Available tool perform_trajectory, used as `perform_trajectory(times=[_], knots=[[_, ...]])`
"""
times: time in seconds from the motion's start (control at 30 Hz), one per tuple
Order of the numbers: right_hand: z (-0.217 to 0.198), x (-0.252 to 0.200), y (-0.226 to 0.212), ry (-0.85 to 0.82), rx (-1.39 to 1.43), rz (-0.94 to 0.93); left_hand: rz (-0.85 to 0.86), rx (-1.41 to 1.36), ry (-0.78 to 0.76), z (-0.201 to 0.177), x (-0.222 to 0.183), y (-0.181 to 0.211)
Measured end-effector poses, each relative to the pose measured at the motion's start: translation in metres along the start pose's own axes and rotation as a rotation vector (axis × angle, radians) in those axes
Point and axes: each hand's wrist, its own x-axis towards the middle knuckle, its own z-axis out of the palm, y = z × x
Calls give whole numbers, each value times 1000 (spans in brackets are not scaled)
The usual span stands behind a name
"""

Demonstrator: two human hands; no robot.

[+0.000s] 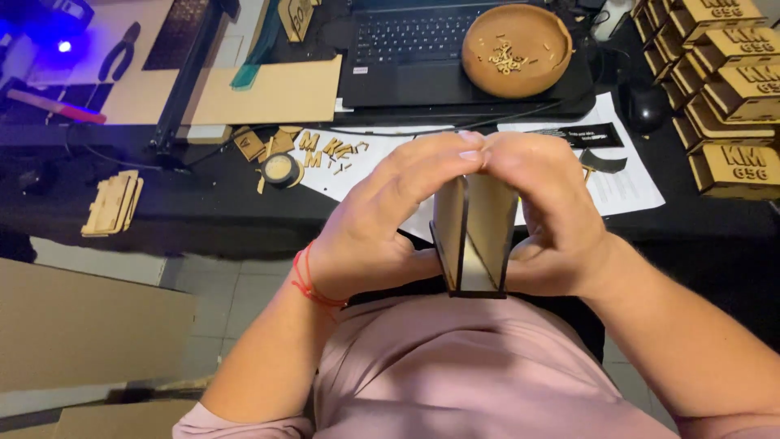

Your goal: Assembling a small wooden box by applying glue to laser-cut pieces and fitting them together.

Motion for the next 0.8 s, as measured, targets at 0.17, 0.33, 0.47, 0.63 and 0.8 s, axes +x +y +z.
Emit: perform_trajectory(times=[0.17, 0.33, 0.47, 0.63, 0.8], knots=[[-4, -11, 0, 47, -92, 81, -29, 21, 51, 12, 4, -9], [-6, -11, -2, 50, -81, 93, -37, 76, 61, 14, 8, -5], [-7, -11, -5, 62, -93, 79, -22, 101, 58, 15, 7, -3], [-8, -10, -3, 37, -98, 53, -27, 141, 73, 17, 7, -3], [-7, -6, -4, 9, -68, 29, 0, 104, 127, 19, 2, -7]])
